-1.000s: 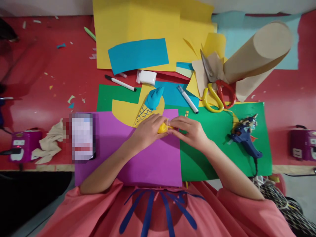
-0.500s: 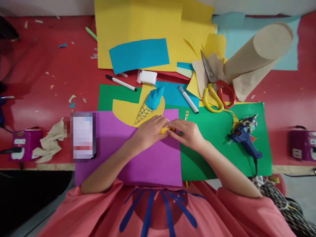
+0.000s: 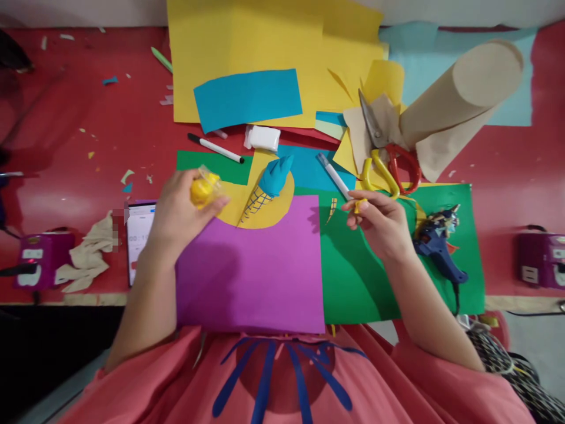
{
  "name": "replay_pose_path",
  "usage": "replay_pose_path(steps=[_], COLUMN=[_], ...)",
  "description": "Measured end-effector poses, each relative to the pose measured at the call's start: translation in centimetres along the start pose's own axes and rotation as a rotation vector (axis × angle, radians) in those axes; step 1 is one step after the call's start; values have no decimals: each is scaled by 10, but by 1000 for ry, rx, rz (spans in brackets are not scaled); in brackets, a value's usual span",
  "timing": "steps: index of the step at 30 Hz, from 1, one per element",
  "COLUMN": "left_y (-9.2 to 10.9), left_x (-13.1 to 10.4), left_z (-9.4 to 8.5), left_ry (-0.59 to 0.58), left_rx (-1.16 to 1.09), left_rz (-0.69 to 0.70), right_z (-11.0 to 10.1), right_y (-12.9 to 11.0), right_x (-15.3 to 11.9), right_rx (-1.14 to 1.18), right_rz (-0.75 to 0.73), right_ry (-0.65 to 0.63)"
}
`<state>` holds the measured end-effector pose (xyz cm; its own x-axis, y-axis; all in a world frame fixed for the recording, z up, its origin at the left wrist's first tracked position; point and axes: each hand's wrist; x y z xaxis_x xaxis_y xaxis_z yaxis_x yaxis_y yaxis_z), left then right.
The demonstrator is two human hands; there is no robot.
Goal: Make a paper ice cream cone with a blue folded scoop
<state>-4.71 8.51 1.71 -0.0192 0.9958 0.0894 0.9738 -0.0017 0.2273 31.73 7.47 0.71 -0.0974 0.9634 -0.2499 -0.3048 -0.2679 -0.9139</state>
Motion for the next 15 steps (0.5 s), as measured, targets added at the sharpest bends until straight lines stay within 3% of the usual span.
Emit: replay_pose_path(steps=[2, 4, 5, 7, 9, 11, 13, 15], left_y=[-3, 17, 35, 79, 123, 153, 167, 168], left_x=[6, 3, -3, -19, -35, -45, -47, -44], left_z=[0, 0, -1, 1, 5, 13, 21, 28], left_ry=[45, 115, 129, -3, -296, -543, -586, -559], left_rx=[-10, -194, -428, -598, -988, -1222, -1342, -1403], left_rz=[-23, 9, 16, 64, 26, -71, -215, -359], right_z=[8, 21, 29, 45, 59, 69, 73, 72], right_y=[7, 14, 18, 24, 30, 34, 37, 38], right_x=[0, 0, -1, -3, -6, -9, -10, -10], right_rx=[81, 144, 151, 77, -116, -364, -573, -687], right_rz=[76, 99, 80, -24, -174, -318, -430, -493], right_ry=[-39, -83, -105, -155, -191, -176, -128, -131])
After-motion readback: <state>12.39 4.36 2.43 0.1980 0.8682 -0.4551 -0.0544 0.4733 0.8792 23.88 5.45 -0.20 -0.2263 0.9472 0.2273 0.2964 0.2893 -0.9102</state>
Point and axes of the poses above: each hand's wrist, its own x-axis towards the middle knuckle, its own z-axis out of the palm, y = z × x, and after that the axes turned 12 degrees about x, right-handed
